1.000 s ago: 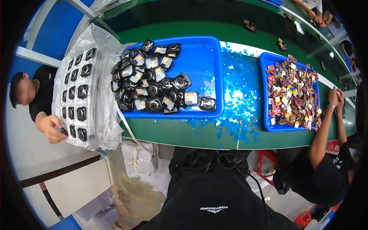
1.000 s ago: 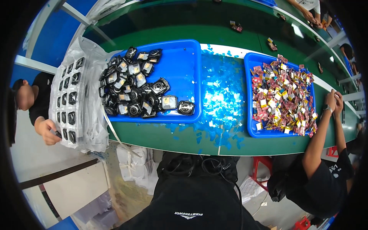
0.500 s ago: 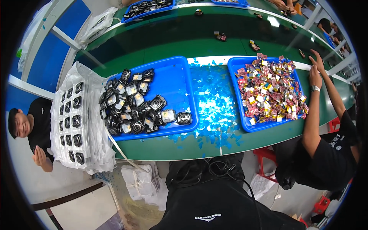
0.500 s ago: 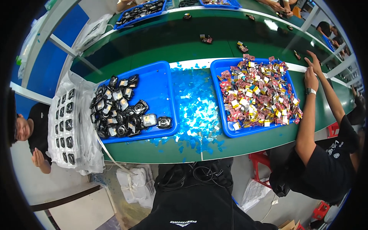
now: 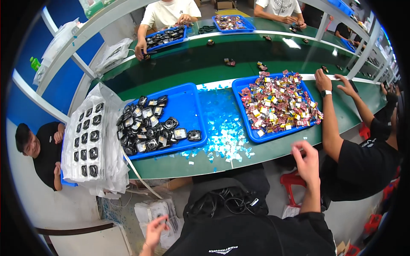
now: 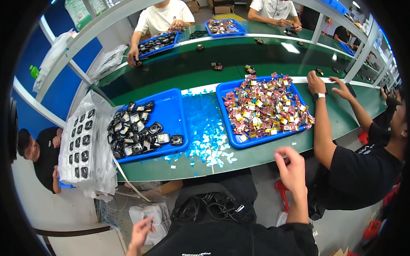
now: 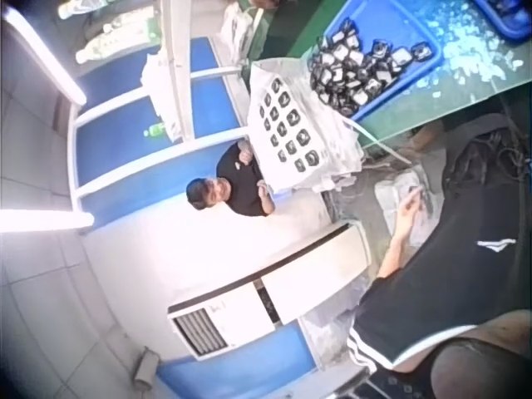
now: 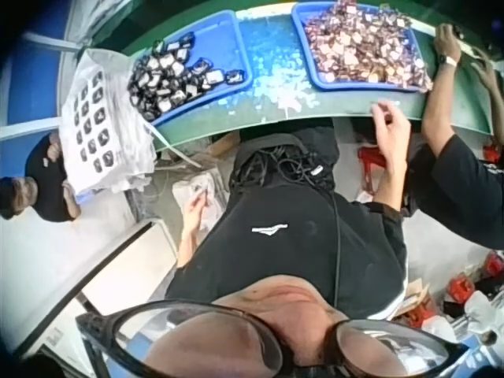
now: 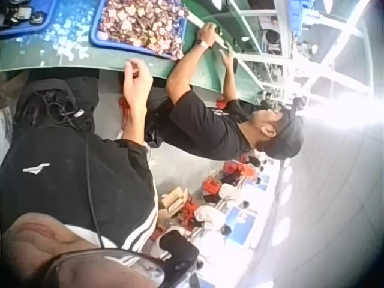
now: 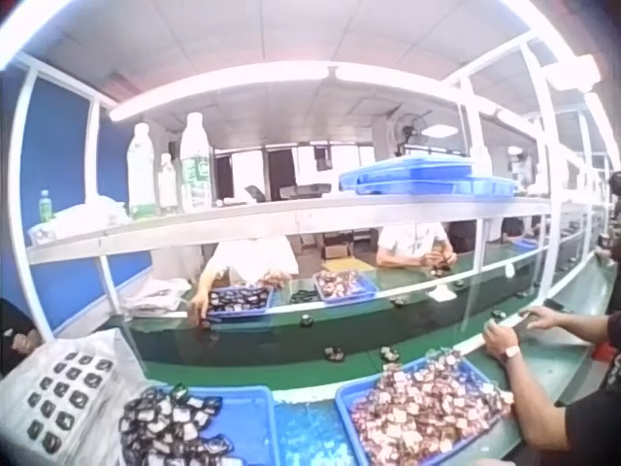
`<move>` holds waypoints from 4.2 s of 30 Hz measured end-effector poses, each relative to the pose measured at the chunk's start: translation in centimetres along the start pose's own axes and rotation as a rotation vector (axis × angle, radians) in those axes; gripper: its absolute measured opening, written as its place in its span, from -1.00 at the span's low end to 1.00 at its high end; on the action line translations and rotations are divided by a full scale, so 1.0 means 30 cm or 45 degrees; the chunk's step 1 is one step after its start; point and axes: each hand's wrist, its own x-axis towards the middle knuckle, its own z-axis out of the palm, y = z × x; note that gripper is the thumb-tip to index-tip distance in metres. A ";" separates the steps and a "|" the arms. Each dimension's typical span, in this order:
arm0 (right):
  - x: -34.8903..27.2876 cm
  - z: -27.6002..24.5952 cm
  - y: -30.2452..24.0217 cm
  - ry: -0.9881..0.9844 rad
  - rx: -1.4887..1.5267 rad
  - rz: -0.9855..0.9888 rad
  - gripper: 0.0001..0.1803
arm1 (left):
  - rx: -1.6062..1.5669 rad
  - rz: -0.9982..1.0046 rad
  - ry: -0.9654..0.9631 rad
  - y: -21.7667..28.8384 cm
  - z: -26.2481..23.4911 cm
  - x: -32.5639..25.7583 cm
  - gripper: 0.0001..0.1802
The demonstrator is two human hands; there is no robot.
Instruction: The recorder is assembling small electronic components, possibly sensors or camera modules, at a factory workbench.
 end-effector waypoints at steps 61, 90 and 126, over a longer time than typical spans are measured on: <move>0.399 0.411 -0.259 -0.407 0.908 -0.002 -0.88 | 0.237 0.988 -0.581 0.904 0.706 0.772 -0.84; 0.417 0.552 -0.250 -0.284 0.368 -0.216 -0.81 | -0.339 0.440 -0.752 0.852 0.621 0.799 -0.82; 0.445 0.538 -0.313 -0.234 0.240 -0.194 -0.56 | -0.471 0.538 -0.674 0.809 0.621 0.817 -0.83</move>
